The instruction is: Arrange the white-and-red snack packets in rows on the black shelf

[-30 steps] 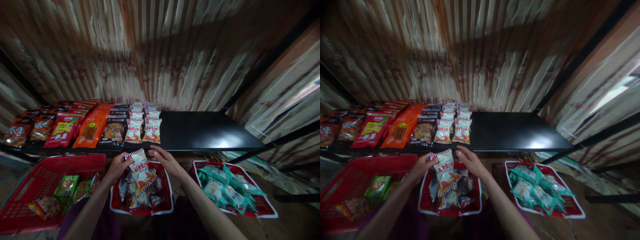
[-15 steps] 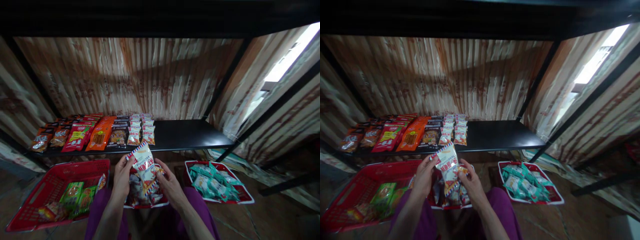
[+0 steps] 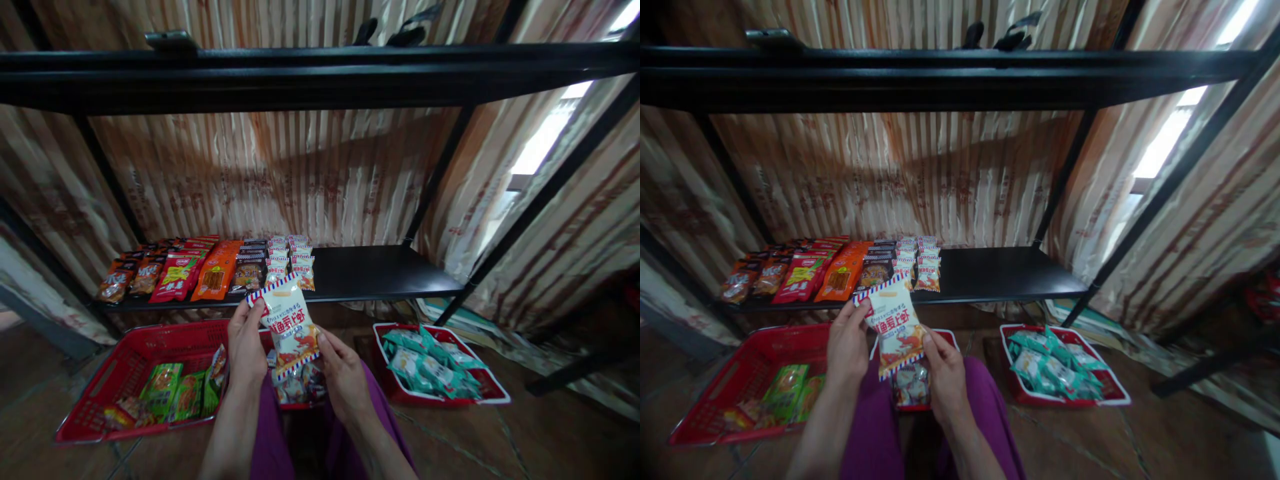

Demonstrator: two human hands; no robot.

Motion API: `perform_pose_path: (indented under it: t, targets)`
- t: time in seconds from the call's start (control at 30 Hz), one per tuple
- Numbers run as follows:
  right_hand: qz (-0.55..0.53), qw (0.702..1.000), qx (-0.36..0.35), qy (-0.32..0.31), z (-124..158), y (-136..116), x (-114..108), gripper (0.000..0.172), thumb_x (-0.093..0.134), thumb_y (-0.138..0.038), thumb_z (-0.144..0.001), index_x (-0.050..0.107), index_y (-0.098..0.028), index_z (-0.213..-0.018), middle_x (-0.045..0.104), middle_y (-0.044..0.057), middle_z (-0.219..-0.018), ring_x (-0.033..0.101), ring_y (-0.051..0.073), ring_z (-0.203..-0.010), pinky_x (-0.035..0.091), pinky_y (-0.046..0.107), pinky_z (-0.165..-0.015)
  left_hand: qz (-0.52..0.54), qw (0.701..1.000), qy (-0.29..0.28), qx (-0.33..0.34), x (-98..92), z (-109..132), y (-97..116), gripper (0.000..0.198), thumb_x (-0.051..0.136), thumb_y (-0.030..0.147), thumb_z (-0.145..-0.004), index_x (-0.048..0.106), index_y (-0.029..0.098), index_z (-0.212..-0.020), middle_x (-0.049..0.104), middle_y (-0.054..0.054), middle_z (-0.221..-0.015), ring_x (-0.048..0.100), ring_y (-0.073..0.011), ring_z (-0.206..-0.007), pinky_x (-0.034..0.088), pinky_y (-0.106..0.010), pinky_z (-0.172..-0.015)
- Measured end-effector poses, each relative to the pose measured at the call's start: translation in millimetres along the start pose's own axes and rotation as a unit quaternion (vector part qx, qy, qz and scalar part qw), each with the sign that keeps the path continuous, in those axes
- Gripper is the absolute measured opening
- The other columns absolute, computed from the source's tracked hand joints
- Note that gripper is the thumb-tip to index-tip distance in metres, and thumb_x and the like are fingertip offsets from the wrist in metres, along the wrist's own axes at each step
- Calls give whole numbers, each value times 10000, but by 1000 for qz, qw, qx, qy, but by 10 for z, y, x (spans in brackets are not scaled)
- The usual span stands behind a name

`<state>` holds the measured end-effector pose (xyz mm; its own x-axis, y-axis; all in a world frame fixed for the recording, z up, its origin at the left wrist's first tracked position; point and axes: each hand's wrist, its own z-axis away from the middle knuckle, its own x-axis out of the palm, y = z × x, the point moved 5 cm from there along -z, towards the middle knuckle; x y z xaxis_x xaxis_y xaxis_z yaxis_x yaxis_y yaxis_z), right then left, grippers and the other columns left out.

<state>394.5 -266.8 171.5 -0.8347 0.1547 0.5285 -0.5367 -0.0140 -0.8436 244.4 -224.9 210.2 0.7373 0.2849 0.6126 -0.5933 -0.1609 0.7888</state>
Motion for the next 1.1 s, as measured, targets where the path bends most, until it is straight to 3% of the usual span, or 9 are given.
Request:
perform_pose_path:
  t: [0.17, 0.33, 0.6, 0.87, 1.1]
  targets:
    - [33, 997, -44, 47, 161, -23, -97, 369, 745, -469, -635, 738, -194, -881, 741, 62, -783, 676, 259, -706, 535, 347, -565, 16, 1000, 23, -15, 12, 88, -23, 249, 734, 276, -579, 653, 159, -783, 715, 1, -722, 651, -131, -635, 486, -238, -646]
    - [58, 992, -64, 90, 278, 11, -228, 325, 725, -476, -639, 733, -216, -834, 741, 50, -776, 673, 254, -667, 533, 340, -538, 28, 998, -8, -50, 14, 141, -110, 267, 762, 272, -557, 650, 155, -769, 710, 5, -706, 634, -109, -609, 470, -217, -629]
    - [18, 990, -62, 126, 382, 92, -257, 318, 746, -444, -632, 732, -216, -853, 741, 45, -815, 677, 258, -720, 548, 348, -591, -22, 995, -36, -90, -92, 317, -278, 358, 707, 419, -658, 635, 189, -923, 693, -29, -939, 642, -126, -778, 470, -211, -652]
    - [-42, 988, -47, 140, 293, 209, -210, 345, 789, -407, -604, 730, -191, -866, 746, 55, -827, 685, 249, -730, 557, 353, -621, -42, 977, -188, -90, -5, 511, -312, 544, 690, 331, -732, 483, 217, -1222, 642, -88, -1155, 618, -214, -1028, 484, -306, -858]
    - [5, 995, -36, 95, 262, 271, -278, 421, 723, -439, -697, 675, -201, -1041, 714, 89, -1033, 657, 278, -948, 542, 388, -769, -95, 978, -170, -81, -123, 453, -382, 539, 690, 345, -731, 494, 201, -1211, 672, -93, -1092, 653, -216, -935, 502, -331, -827]
